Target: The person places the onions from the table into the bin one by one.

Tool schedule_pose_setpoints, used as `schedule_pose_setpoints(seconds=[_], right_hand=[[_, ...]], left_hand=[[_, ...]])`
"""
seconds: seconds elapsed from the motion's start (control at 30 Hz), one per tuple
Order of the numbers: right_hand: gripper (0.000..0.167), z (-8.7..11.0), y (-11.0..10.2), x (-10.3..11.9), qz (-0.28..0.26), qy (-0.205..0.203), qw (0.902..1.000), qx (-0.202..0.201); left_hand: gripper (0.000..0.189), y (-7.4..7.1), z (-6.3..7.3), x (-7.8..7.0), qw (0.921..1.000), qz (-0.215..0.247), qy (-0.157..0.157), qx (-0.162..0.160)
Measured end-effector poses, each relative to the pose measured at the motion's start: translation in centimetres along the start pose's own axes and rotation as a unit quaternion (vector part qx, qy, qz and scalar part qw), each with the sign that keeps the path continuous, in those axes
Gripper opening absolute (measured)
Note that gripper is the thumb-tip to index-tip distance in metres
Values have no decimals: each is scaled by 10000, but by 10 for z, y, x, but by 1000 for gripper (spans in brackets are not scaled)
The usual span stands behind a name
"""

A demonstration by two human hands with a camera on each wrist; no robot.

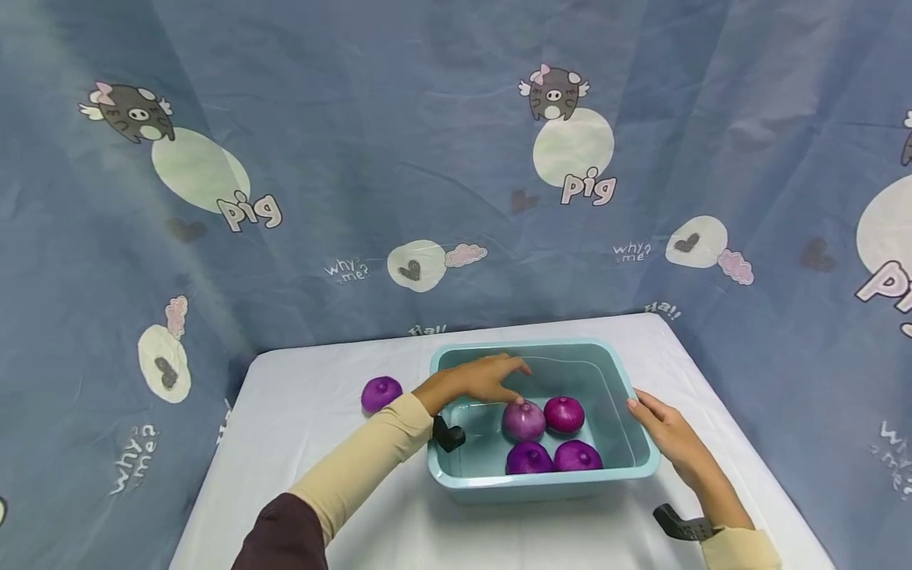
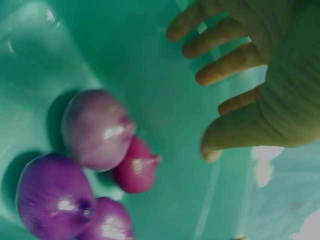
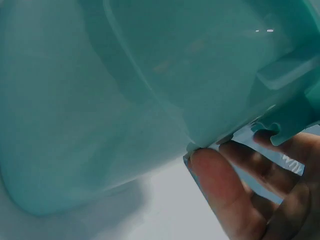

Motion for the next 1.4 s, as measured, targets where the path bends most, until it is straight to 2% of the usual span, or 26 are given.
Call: schedule_pose_setpoints(seconds=[0.1,0.17,0.27,0.37,0.47,0.67,0.8,0.9,1.07,1.17,1.3,1.4], right_hand=[[64,2,-2,-7,-171,98,9998,96],[65,4,-2,-11,-394,152,9989,190],[66,6,-2,-14,-814,160,9959,361],[68,8,-2,-16,-1162,154,9916,552],[70,10,-1,-17,-1369,207,9881,669],[72,11,0,-18,-1510,208,9848,832],[72,11,3,-19,-1647,268,9817,916],[71,11,5,-19,-1711,262,9804,944],[71,9,8,-16,-1714,235,9805,933],[71,6,10,-12,-1664,180,9813,952],[71,2,13,-8,-1667,149,9810,979],[71,0,14,-6,-1662,133,9810,996]], left_hand=[[48,-23,17,-2,9982,354,349,-331],[47,-39,30,0,9953,611,467,-580],[45,-59,48,12,9900,838,528,-1002],[44,-74,65,31,9841,968,335,-1451],[41,-80,80,55,9779,1064,65,-1800],[39,-74,104,113,9706,1199,-259,-2069],[40,-68,120,157,9600,1407,-542,-2360],[43,-65,129,180,9544,1436,-640,-2536],[59,-55,138,204,9510,1519,-1013,-2496],[70,-46,143,215,9455,1632,-1330,-2486],[76,-34,148,226,9367,1666,-1627,-2614],[76,-30,151,230,9321,1609,-1692,-2769]])
Point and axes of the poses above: each hand's wrist, its own z-axis away from the middle knuckle, its own y-axis out of the palm, x = y × z, the point moved 8 cm from there along -z, towards the middle knuckle, and after that the axes turned 14 degrees about z, right-handed, at the moved point
